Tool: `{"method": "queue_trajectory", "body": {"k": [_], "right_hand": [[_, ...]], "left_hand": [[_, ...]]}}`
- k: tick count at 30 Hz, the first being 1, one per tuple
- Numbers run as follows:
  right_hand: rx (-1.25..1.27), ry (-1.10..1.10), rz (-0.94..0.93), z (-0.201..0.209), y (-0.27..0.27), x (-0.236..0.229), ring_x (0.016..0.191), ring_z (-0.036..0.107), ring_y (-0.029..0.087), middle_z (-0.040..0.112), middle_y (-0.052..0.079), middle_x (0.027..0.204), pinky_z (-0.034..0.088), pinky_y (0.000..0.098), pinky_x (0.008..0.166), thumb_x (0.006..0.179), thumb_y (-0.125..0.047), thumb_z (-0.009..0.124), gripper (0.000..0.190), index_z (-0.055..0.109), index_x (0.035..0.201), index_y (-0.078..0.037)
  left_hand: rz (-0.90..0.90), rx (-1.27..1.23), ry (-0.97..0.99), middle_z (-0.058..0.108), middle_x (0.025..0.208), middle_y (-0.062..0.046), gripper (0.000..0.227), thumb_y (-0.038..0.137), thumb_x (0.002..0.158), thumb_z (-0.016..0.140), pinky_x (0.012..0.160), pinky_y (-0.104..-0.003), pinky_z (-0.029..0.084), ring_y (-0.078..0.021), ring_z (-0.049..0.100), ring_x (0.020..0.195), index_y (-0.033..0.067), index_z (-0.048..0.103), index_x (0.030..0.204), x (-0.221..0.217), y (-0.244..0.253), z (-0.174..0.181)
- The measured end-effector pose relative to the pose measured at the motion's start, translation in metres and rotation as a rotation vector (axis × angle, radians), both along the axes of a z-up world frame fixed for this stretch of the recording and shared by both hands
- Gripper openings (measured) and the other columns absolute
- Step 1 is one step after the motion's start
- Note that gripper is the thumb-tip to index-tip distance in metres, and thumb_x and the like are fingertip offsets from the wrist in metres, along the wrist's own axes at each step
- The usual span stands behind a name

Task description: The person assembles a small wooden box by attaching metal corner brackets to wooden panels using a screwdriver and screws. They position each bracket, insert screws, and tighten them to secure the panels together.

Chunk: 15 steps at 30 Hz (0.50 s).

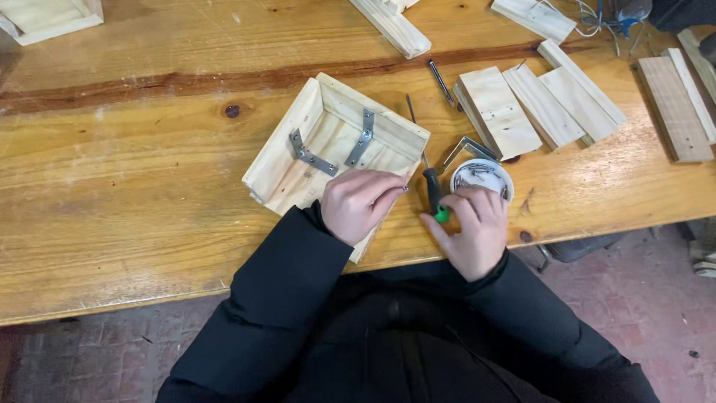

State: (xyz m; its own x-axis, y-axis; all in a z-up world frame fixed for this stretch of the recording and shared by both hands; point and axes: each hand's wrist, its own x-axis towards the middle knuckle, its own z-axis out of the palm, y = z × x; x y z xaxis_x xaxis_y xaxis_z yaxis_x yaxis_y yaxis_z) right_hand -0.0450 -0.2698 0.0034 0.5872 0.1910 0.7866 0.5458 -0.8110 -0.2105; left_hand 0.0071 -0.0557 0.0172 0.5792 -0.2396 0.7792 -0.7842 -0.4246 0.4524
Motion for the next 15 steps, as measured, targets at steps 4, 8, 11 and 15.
{"method": "queue_trajectory", "body": {"k": [4, 8, 11, 15], "right_hand": [[-0.074, 0.023, -0.066, -0.007, -0.003, 0.002, 0.105, 0.065, 0.031, 0.065, 0.005, 0.096, 0.048, 0.0469, 0.093, 0.083, -0.028, 0.088, 0.026, 0.071, 0.094, -0.011], [-0.025, 0.050, 0.012, 0.010, 0.001, 0.000, 0.106, 0.065, 0.033, 0.068, 0.006, 0.099, 0.048, 0.0465, 0.092, 0.085, -0.024, 0.086, 0.026, 0.074, 0.104, -0.010], [0.027, 0.033, 0.101, 0.013, 0.010, -0.001, 0.104, 0.066, 0.033, 0.071, 0.004, 0.097, 0.047, 0.0457, 0.095, 0.088, -0.018, 0.083, 0.017, 0.077, 0.103, -0.011], [0.072, 0.015, 0.165, 0.008, 0.016, -0.001, 0.102, 0.067, 0.030, 0.072, 0.002, 0.092, 0.047, 0.0479, 0.100, 0.091, -0.011, 0.079, 0.004, 0.079, 0.095, -0.011]], "left_hand": [[-0.009, -0.001, -0.028, 0.078, 0.089, 0.002, 0.006, 0.014, 0.095, 0.074, 0.071, -0.034, 0.060, -0.0226, 0.076, 0.079, 0.0192, 0.077, 0.096, -0.003, -0.001, -0.005], [-0.096, 0.086, -0.062, 0.079, 0.091, -0.003, 0.009, 0.007, 0.092, 0.076, 0.071, -0.035, 0.060, -0.0224, 0.076, 0.080, 0.0144, 0.078, 0.096, -0.008, 0.002, 0.006], [-0.142, 0.136, -0.097, 0.079, 0.090, -0.006, 0.009, 0.004, 0.090, 0.078, 0.072, -0.035, 0.060, -0.0219, 0.076, 0.078, 0.0123, 0.078, 0.095, -0.013, 0.001, 0.011], [-0.169, 0.153, -0.143, 0.079, 0.093, -0.006, 0.009, 0.003, 0.090, 0.077, 0.073, -0.036, 0.060, -0.0229, 0.076, 0.079, 0.0112, 0.078, 0.095, -0.012, 0.003, 0.010]]}}
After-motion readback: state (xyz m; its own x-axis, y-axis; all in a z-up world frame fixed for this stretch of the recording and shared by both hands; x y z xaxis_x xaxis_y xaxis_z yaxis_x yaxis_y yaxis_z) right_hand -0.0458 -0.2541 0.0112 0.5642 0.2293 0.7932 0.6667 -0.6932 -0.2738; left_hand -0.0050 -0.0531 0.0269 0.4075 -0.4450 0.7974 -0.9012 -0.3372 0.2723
